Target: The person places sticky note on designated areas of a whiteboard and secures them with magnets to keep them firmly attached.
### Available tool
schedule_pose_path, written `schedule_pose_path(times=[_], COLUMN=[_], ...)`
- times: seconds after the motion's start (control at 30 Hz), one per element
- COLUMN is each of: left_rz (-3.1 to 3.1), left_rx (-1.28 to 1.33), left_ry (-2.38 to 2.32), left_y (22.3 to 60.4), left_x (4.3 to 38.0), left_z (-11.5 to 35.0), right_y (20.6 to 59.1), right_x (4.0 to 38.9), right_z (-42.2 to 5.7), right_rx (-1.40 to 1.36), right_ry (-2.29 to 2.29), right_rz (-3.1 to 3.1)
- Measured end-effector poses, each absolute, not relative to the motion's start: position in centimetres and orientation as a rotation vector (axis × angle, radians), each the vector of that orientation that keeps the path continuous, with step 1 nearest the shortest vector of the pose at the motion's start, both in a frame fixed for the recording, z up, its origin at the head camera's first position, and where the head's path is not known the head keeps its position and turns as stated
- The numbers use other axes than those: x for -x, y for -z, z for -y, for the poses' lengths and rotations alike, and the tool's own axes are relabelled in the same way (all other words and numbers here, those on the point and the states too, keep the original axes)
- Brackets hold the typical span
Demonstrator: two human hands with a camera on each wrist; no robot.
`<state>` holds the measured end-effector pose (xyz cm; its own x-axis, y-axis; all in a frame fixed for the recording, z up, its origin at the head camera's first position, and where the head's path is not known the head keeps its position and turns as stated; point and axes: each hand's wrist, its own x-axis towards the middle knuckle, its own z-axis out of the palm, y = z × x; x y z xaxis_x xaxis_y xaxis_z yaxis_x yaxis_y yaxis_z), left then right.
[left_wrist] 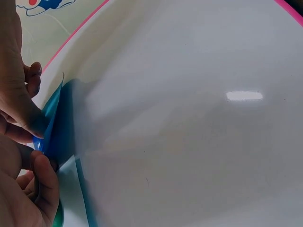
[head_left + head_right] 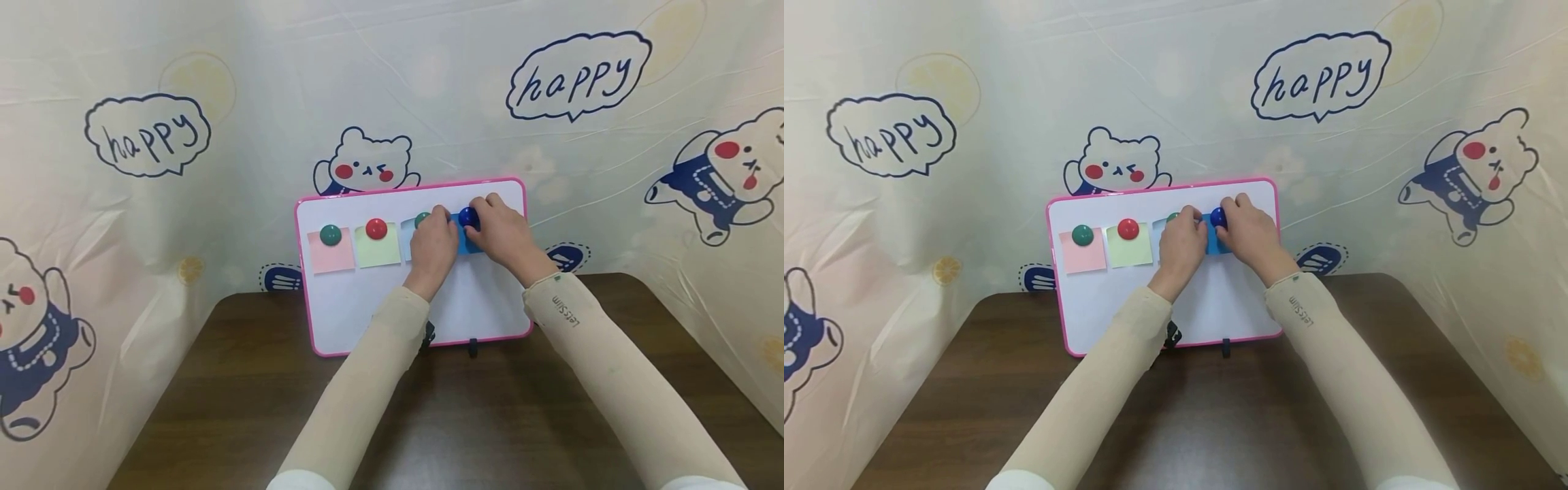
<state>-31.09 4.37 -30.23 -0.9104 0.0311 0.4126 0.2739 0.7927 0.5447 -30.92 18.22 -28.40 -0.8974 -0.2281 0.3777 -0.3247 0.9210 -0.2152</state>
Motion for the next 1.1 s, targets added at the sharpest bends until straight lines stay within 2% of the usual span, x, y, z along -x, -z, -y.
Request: schedule_pose_path(times=[0.8, 1.1], left_rz=[2.543, 2.348], left_rx=[0.375, 0.584], left_ry=[0.967, 0.459], left_y=[31.3, 32.5], left_x=[31.1, 29.8], left_z=[-2.5, -0.5], right_y=[29.3, 30.5], right_x=[29.8, 28.0], right_z=[-17.6, -17.6], right_rx=[-0.417, -0.428], right_ry=[-0.401, -0.396], right_rz=[2.684, 2.634])
